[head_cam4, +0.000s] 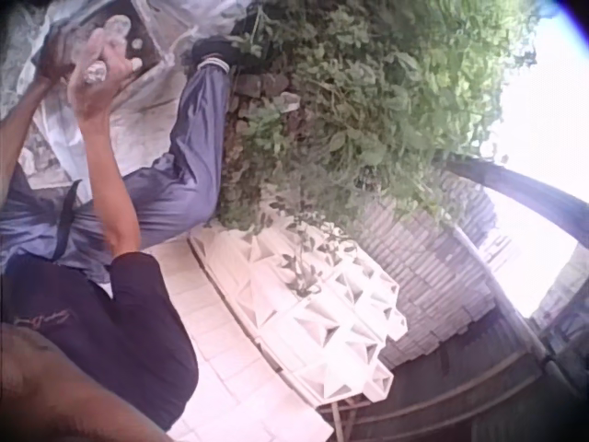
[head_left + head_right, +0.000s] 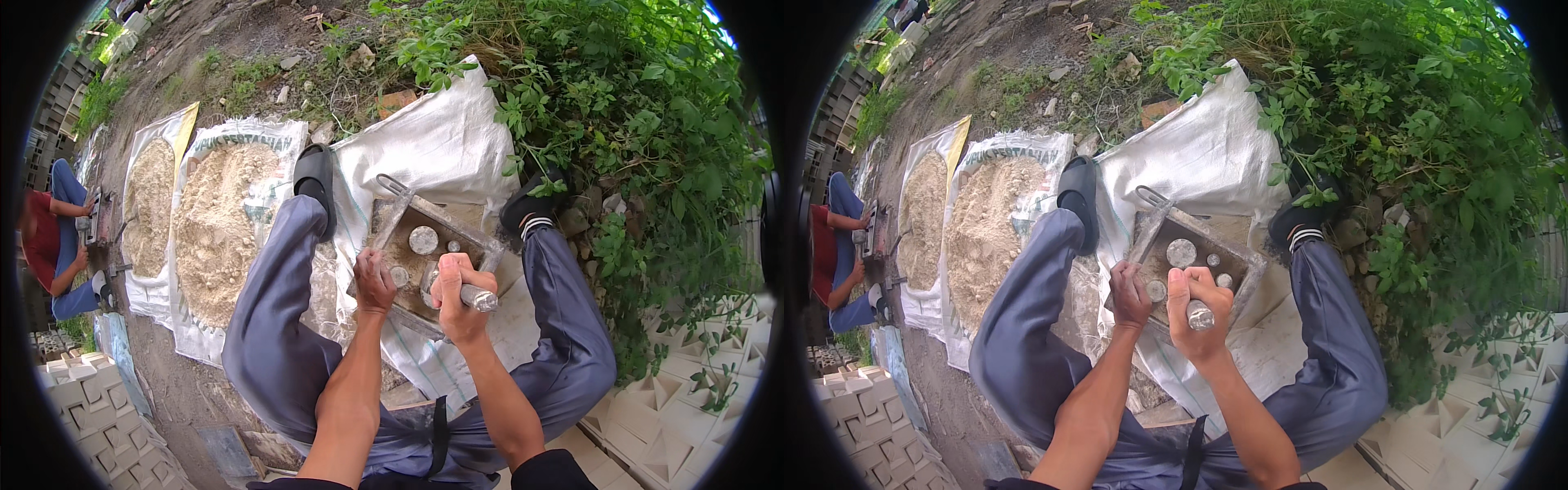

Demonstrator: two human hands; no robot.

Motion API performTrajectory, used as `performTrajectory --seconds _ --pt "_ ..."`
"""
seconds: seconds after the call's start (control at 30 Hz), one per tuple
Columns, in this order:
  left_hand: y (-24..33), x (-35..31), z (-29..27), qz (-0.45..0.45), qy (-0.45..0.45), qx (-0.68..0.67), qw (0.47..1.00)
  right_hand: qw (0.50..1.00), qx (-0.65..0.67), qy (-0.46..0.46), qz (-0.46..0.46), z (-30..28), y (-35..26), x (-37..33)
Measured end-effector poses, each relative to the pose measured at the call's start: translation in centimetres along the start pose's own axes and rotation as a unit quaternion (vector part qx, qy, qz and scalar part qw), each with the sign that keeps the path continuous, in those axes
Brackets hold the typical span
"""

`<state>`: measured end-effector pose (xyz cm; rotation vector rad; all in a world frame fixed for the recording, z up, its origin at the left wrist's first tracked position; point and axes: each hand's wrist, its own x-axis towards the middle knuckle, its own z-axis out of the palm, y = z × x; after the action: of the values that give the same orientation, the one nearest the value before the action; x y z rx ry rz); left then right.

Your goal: The person fills small cylindrical molds within a larger metal frame with a cement-like mixture using a hand trowel. They press the mixture into the molds and smooth the surface.

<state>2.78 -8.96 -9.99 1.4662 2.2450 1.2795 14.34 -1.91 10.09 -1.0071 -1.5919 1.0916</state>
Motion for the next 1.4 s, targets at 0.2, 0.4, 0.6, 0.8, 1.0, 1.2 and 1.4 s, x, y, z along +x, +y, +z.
performTrajectory --seconds 0.2,0.4,0.6,0.8,1.0,1.2,1.4 --pt "0.9 1.8 0.8 -0.056 0.078 0.037 0.995 0.992 0.003 -0.015 0.128 -0.6 3.4 -2.6" --pt "-0.3 3.7 -0.7 -0.164 -0.098 0.204 0.960 0.999 -0.019 -0.026 -0.001 -0.7 4.2 -5.1" --pt "0.0 4.0 -0.4 -0.198 -0.066 0.175 0.962 0.998 -0.022 -0.045 0.046 -0.4 0.3 -4.4" --pt "0.5 4.2 -0.7 -0.218 -0.087 0.162 0.958 0.994 -0.060 -0.095 -0.007 0.4 0.0 -5.0" --pt "0.6 4.2 -0.8 -0.219 -0.086 0.167 0.957 0.998 -0.061 -0.015 0.016 0.0 2.3 -6.8" --pt "1.0 4.2 -0.5 -0.214 -0.077 0.168 0.959 0.997 -0.060 0.024 -0.031 -0.1 0.6 -7.1" --pt "0.4 4.0 -1.0 -0.220 -0.081 0.179 0.955 0.997 -0.069 -0.001 -0.020 0.1 0.0 -5.7"
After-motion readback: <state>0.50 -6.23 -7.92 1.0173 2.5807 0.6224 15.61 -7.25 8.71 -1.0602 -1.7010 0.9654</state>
